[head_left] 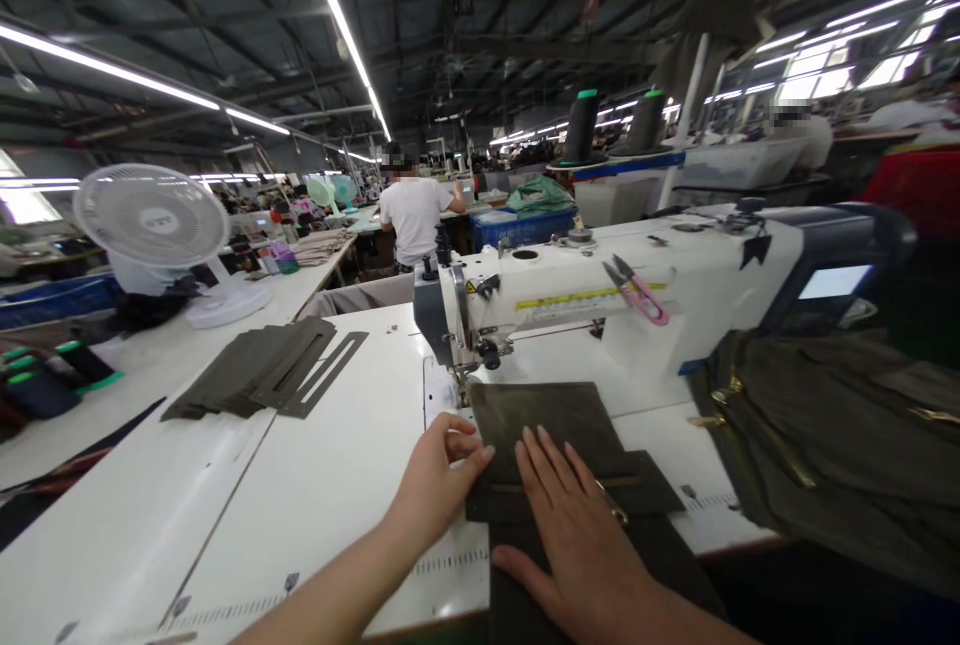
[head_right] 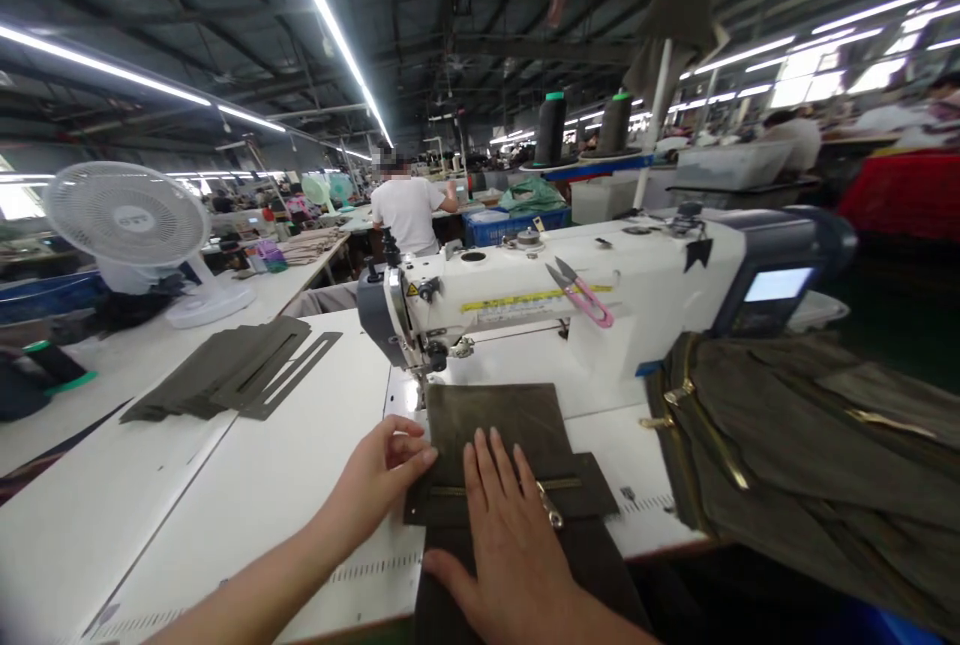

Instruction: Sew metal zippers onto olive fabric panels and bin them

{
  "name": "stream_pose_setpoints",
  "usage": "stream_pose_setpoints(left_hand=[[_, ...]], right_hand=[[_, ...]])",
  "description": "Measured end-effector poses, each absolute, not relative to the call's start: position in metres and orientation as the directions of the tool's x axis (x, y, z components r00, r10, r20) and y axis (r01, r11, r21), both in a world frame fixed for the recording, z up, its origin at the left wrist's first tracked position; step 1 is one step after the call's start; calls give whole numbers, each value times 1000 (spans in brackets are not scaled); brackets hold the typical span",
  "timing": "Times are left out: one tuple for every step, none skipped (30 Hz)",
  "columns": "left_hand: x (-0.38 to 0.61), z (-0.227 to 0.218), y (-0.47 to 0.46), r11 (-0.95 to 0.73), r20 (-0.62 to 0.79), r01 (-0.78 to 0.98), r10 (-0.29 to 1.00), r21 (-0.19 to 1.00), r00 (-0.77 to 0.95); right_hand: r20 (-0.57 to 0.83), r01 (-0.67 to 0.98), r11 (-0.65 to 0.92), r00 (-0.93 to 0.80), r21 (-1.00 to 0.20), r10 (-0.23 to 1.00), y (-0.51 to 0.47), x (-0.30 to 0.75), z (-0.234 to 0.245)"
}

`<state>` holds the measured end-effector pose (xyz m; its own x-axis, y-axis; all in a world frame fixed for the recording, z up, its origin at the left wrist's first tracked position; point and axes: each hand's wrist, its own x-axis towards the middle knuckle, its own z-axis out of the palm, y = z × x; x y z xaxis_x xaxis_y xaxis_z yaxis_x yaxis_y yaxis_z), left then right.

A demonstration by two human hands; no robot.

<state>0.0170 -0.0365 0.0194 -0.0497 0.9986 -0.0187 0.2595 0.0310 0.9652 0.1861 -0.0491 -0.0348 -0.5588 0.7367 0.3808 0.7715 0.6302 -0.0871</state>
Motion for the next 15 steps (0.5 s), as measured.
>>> stream_pose_setpoints(left_hand=[[18, 20, -36, 65, -53, 212, 997, 975, -62], [18, 20, -37, 94, -83, 185, 994, 978, -69], [17, 20, -39, 115, -103, 176, 992, 978, -75], [17, 19, -41, 126, -113, 179, 990, 976, -81], [16, 19, -44, 130, -116, 186, 990, 974, -84], [14, 19, -47, 130, -115, 193, 990, 972, -86], [13, 19, -50, 130, -115, 200, 990, 971, -85], [11, 20, -52, 127, -112, 205, 990, 971, -83], [10, 20, -54, 123, -108, 207, 991, 971, -83], [8, 21, -55, 116, -100, 209, 991, 971, -86], [7, 21, -56, 111, -93, 209, 991, 972, -95], [6, 22, -57, 110, -88, 205, 990, 973, -111], [5, 22, -59, 113, -88, 199, 988, 974, -130], [4, 22, -61, 120, -92, 189, 984, 975, -152], [4, 22, -64, 132, -101, 177, 980, 975, -171]], right_hand=[[387, 767, 636, -563, -87, 731, -53, 186, -34], [395, 761, 643, -566, -87, 723, -56, 186, -35], [401, 756, 649, -570, -87, 717, -58, 187, -35], [406, 753, 653, -572, -86, 713, -61, 187, -35], [411, 751, 654, -571, -87, 711, -62, 187, -35], [414, 748, 657, -572, -88, 708, -64, 188, -36], [420, 744, 662, -575, -90, 703, -65, 188, -36], [424, 737, 669, -579, -92, 696, -66, 188, -36], [429, 729, 678, -585, -93, 688, -67, 187, -37], [434, 721, 687, -592, -92, 679, -68, 186, -37], [437, 713, 696, -599, -89, 670, -69, 185, -38], [443, 709, 700, -603, -84, 664, -70, 183, -39], [451, 706, 704, -605, -79, 657, -72, 181, -39], [459, 699, 711, -610, -72, 646, -73, 180, -38], [467, 687, 724, -620, -65, 630, -74, 179, -37]])
